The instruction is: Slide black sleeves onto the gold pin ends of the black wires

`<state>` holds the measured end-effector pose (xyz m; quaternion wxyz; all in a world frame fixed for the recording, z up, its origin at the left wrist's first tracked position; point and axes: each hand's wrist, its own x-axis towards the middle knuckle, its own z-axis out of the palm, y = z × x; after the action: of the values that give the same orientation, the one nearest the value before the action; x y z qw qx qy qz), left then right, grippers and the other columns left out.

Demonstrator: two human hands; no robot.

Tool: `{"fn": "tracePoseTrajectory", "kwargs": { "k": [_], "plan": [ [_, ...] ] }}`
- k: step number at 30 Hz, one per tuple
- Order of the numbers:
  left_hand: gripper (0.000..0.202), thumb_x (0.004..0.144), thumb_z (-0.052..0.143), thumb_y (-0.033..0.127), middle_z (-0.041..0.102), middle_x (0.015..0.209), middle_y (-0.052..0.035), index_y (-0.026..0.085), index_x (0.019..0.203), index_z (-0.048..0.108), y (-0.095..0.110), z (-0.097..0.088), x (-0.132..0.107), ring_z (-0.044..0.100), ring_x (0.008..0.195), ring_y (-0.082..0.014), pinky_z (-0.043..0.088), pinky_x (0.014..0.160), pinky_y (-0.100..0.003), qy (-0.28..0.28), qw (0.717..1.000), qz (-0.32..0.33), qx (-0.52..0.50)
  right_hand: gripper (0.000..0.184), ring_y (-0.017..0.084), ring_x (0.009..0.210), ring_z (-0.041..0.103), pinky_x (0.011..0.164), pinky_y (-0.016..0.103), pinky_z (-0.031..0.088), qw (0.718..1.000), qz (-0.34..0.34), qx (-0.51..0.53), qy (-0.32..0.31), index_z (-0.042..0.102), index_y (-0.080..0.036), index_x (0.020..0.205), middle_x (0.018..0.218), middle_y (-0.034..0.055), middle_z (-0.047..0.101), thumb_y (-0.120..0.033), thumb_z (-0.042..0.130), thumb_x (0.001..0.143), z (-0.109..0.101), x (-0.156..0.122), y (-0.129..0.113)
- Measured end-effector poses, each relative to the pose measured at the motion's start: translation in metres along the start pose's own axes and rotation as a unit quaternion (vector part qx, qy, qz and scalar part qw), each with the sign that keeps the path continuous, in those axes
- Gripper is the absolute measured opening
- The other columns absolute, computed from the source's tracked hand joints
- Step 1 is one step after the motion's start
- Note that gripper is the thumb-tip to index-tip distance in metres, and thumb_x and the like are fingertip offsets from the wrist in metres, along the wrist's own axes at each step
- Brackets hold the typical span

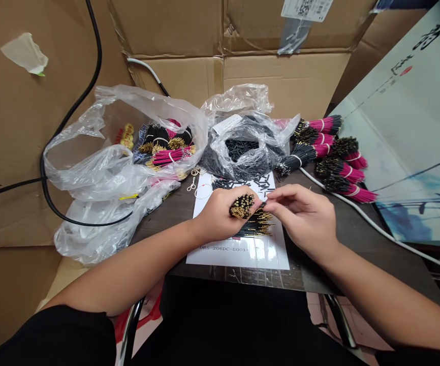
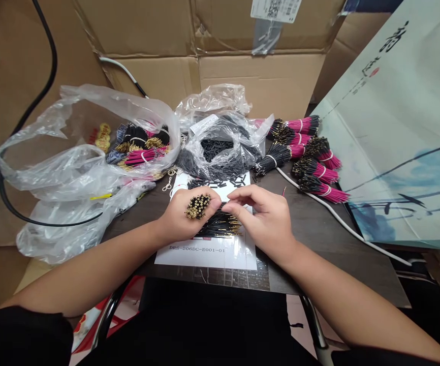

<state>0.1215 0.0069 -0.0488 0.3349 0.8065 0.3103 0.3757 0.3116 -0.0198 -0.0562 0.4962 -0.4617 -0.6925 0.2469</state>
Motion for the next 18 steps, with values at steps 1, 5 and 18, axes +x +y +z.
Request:
{"fn": "tracePoseTrajectory", "kwargs": {
  "k": [1, 5, 18],
  "plan": [
    [0.003, 0.080, 0.056, 0.012, 0.063, 0.077, -0.0002, 0.014, 0.080, 0.058, 0.000, 0.000, 0.000, 0.057, 0.068, -0.0058, 0.046, 0.068, -0.015, 0.006, 1.000, -0.004, 0.004, 0.016, 0.012, 0.067, 0.063, 0.064, 0.026, 0.053, 1.000, 0.013, 0.007, -0.002, 0.066, -0.022, 0.091, 0.079, -0.0004, 0.067, -0.024, 0.071, 0.077, 0.001, -0.001, 0.001],
    [0.002, 0.080, 0.056, 0.014, 0.063, 0.077, -0.0002, 0.014, 0.079, 0.058, 0.001, 0.000, 0.000, 0.056, 0.067, -0.0058, 0.046, 0.068, -0.015, 0.029, 0.999, -0.005, 0.015, 0.008, 0.013, 0.070, 0.062, 0.063, 0.027, 0.052, 0.999, 0.024, 0.015, -0.038, 0.067, -0.021, 0.088, 0.081, 0.0011, 0.067, -0.025, 0.066, 0.081, 0.003, -0.002, 0.002],
    [0.009, 0.078, 0.053, 0.012, 0.065, 0.083, -0.0001, 0.015, 0.086, 0.057, -0.005, 0.001, -0.001, 0.059, 0.074, -0.0081, 0.043, 0.070, -0.017, -0.002, 0.998, -0.030, 0.050, 0.026, 0.016, 0.078, 0.062, 0.071, 0.033, 0.053, 0.983, -0.169, -0.067, -0.014, 0.062, -0.023, 0.098, 0.086, 0.0026, 0.067, -0.008, 0.064, 0.077, -0.004, -0.001, -0.018]
  ]
}}
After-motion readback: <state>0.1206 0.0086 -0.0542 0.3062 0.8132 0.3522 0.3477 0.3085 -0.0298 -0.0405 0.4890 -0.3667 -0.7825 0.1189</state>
